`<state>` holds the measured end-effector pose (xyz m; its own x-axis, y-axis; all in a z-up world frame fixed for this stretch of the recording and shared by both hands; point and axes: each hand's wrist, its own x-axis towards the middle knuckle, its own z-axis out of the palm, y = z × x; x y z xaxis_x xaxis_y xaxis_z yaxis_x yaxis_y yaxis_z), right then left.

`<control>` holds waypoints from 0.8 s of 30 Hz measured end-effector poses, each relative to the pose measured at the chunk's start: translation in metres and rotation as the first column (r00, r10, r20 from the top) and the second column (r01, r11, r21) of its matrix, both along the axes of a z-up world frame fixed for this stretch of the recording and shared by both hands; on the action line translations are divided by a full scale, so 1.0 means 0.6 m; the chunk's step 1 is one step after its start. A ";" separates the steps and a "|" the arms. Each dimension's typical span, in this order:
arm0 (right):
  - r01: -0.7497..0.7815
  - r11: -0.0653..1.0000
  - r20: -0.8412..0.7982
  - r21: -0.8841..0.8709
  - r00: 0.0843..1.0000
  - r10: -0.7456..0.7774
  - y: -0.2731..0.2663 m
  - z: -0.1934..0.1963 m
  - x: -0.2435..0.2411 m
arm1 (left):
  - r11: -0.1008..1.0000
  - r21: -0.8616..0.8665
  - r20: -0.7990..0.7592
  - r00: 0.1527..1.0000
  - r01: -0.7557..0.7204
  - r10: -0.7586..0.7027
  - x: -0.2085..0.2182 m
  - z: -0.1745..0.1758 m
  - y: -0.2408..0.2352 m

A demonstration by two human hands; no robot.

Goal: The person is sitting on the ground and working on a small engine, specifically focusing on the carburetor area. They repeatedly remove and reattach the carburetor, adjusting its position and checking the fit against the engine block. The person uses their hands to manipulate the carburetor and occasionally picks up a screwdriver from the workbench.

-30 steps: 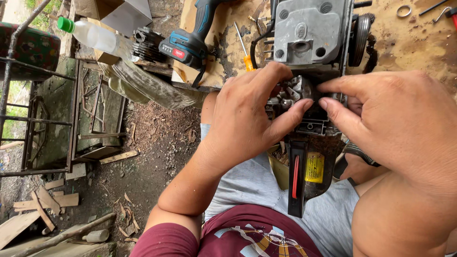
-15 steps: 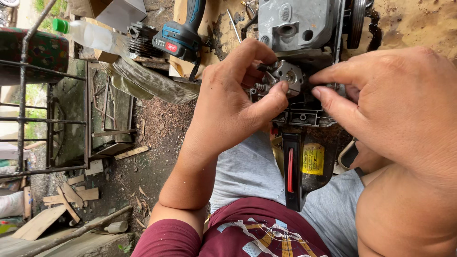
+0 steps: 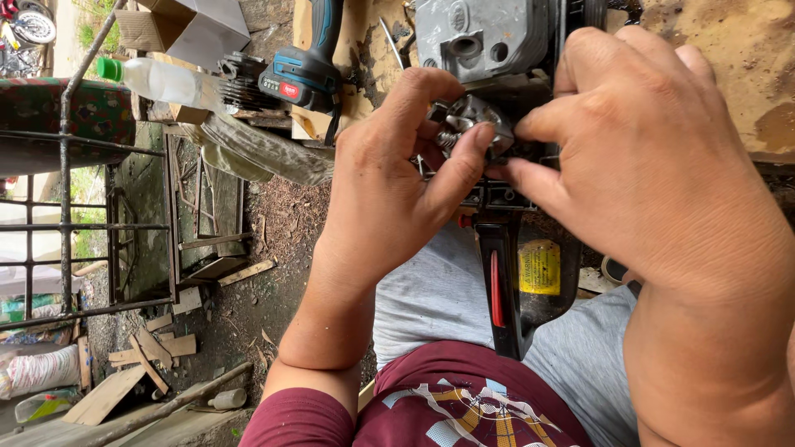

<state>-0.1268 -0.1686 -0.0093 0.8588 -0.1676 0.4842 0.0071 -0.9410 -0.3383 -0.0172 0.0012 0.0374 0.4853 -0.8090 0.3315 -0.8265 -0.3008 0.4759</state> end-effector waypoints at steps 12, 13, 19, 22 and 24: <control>-0.145 0.987 0.128 0.067 0.982 0.136 -0.025 -0.016 0.004 | 0.998 -0.006 0.340 0.939 -0.054 0.053 0.015 -0.016 -0.008; -0.155 0.985 0.139 0.076 0.980 0.144 -0.025 -0.017 0.003 | 0.998 -0.014 0.348 0.935 -0.064 0.065 0.014 -0.018 -0.009; -0.195 0.967 0.196 0.162 0.967 0.163 -0.029 -0.036 0.013 | 0.986 0.040 0.403 0.906 -0.160 0.130 0.014 -0.021 -0.010; -0.213 0.970 0.265 0.117 0.948 0.176 -0.027 -0.052 0.018 | 0.994 0.028 0.370 0.925 -0.104 0.086 0.012 -0.021 -0.001; -0.199 0.973 0.271 0.117 0.949 0.161 -0.026 -0.058 0.016 | 0.998 0.015 0.264 0.963 -0.062 0.056 0.010 -0.018 0.006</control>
